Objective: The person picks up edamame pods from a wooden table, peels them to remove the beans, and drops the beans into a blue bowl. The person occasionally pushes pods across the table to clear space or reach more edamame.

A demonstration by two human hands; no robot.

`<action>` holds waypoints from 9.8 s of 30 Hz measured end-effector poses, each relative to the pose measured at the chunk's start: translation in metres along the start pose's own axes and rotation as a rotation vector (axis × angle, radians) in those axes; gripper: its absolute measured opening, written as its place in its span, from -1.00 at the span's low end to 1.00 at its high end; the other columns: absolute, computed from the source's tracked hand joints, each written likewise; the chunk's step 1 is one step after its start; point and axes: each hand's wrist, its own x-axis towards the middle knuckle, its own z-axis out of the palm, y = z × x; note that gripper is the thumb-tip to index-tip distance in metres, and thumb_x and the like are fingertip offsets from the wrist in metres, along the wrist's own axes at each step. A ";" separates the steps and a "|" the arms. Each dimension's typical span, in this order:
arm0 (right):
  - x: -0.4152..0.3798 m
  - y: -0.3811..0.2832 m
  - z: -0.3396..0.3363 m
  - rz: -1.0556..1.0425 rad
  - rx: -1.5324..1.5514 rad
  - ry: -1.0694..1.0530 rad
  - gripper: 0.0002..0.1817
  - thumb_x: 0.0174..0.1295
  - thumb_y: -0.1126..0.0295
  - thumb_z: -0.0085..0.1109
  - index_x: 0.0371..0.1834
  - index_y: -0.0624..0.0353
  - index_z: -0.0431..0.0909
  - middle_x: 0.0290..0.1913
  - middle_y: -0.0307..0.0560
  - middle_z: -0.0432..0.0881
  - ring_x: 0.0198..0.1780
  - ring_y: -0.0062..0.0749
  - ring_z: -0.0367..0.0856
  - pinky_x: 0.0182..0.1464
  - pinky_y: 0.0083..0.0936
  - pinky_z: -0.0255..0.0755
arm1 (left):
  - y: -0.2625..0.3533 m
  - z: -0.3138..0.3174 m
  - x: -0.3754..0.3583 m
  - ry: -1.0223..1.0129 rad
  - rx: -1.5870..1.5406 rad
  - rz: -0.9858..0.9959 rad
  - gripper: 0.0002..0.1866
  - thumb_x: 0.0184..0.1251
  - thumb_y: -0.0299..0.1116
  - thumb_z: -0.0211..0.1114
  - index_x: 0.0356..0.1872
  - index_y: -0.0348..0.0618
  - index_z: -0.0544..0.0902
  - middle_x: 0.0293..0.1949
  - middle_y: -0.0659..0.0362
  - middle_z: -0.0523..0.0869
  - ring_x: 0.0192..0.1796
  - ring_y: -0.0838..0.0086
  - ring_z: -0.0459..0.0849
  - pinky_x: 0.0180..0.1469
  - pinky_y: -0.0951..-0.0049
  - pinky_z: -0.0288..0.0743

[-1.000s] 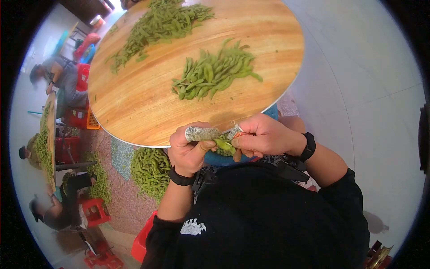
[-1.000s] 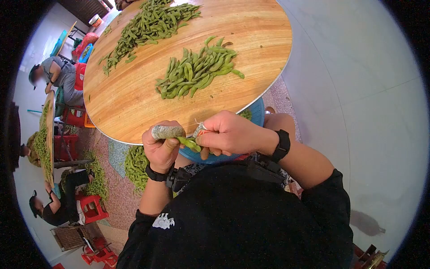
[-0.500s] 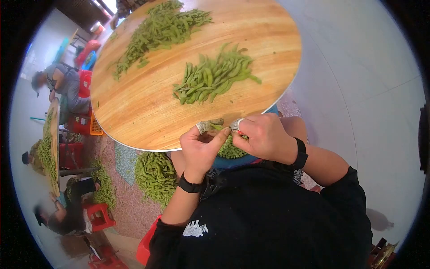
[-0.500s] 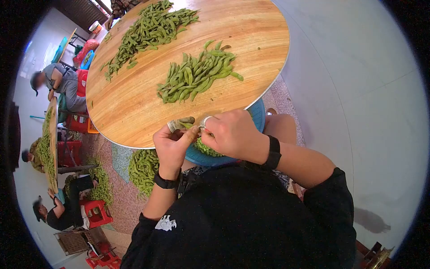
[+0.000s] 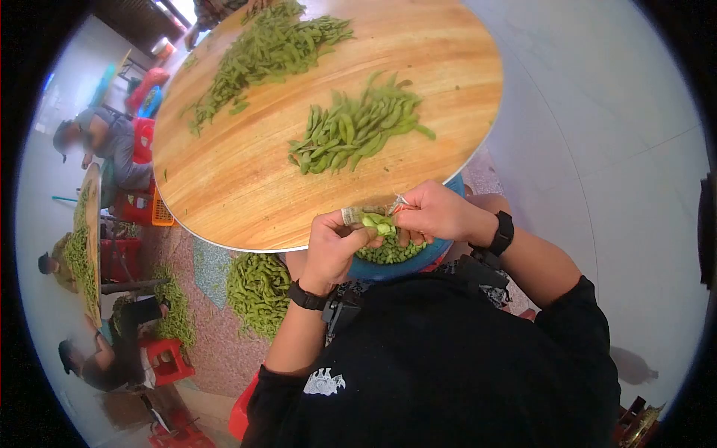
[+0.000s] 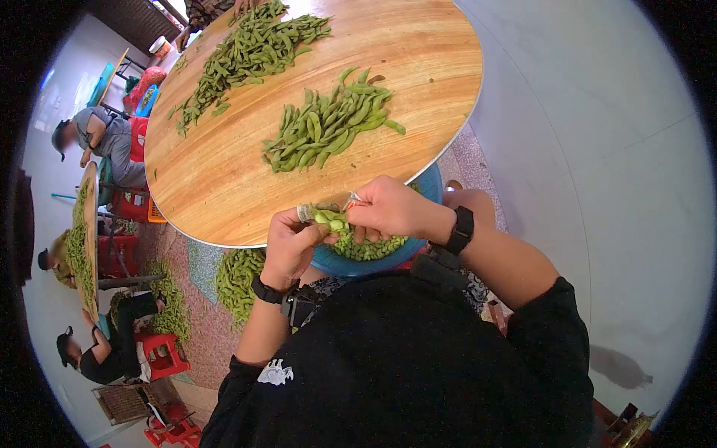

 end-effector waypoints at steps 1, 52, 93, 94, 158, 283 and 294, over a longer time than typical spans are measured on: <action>0.001 0.004 -0.001 -0.003 -0.003 0.001 -0.75 0.02 0.30 0.18 -0.61 0.29 0.50 -0.63 0.12 0.52 -0.65 -0.23 0.50 -0.54 -0.30 0.36 | -0.003 -0.002 0.001 -0.001 0.001 0.004 -0.81 0.17 -0.61 0.31 -0.17 -0.37 0.66 -0.35 0.17 0.72 -0.35 0.58 0.67 -0.28 0.59 0.56; 0.007 0.034 0.007 -0.800 -0.306 0.216 -0.70 -0.10 0.50 0.47 -0.26 0.29 0.63 -0.26 -0.04 0.66 -0.35 -0.37 0.64 -0.28 -0.58 0.49 | -0.001 0.001 -0.004 -0.081 0.391 0.005 -0.93 0.19 -0.49 0.31 -0.44 -0.27 0.64 -0.62 0.31 0.59 -0.58 0.71 0.53 -0.57 0.63 0.37; 0.062 0.056 -0.124 -0.583 -0.864 0.930 -0.74 0.01 0.31 0.35 -0.33 0.23 0.53 -0.48 0.14 0.57 -0.37 0.09 0.58 -0.34 -0.17 0.45 | 0.054 -0.113 -0.088 0.746 1.140 0.340 -0.46 0.16 -0.61 0.25 0.24 -0.30 0.46 0.09 0.01 0.60 0.09 0.33 0.60 0.06 0.40 0.53; 0.066 0.057 -0.125 -0.589 -0.866 0.938 -0.74 0.01 0.31 0.35 -0.33 0.23 0.53 -0.48 0.14 0.57 -0.37 0.09 0.58 -0.34 -0.17 0.45 | 0.048 -0.101 -0.076 0.616 0.897 0.403 -0.51 0.25 -0.63 0.23 0.24 -0.30 0.46 0.05 0.09 0.62 0.03 0.49 0.60 0.02 0.49 0.53; 0.002 0.023 -0.001 -0.010 0.128 0.128 -0.74 0.21 0.30 0.15 -0.54 0.26 0.56 -0.56 -0.14 0.61 -0.57 -0.54 0.55 -0.52 -0.57 0.43 | -0.020 0.005 0.009 0.083 0.123 -0.003 -0.86 0.29 -0.53 0.29 -0.19 -0.39 0.63 -0.36 0.10 0.72 -0.38 0.50 0.70 -0.27 0.53 0.63; 0.020 0.031 0.000 -0.403 0.101 -0.070 -0.70 0.08 0.49 0.39 -0.09 0.23 0.64 -0.43 -0.23 0.64 -0.45 -0.55 0.61 -0.39 -0.59 0.50 | -0.003 -0.014 0.005 -0.187 0.118 -0.124 -0.93 0.32 -0.50 0.27 -0.28 -0.30 0.64 -0.51 0.19 0.68 -0.53 0.60 0.61 -0.47 0.59 0.47; 0.020 0.030 0.018 -0.264 0.208 -0.015 -0.78 0.17 0.55 0.30 -0.12 0.35 0.58 -0.38 -0.16 0.67 -0.42 -0.59 0.64 -0.37 -0.66 0.54 | 0.007 -0.020 -0.025 0.083 0.133 -0.050 -0.85 0.24 -0.54 0.34 -0.19 -0.33 0.64 -0.39 0.15 0.72 -0.46 0.56 0.67 -0.39 0.59 0.58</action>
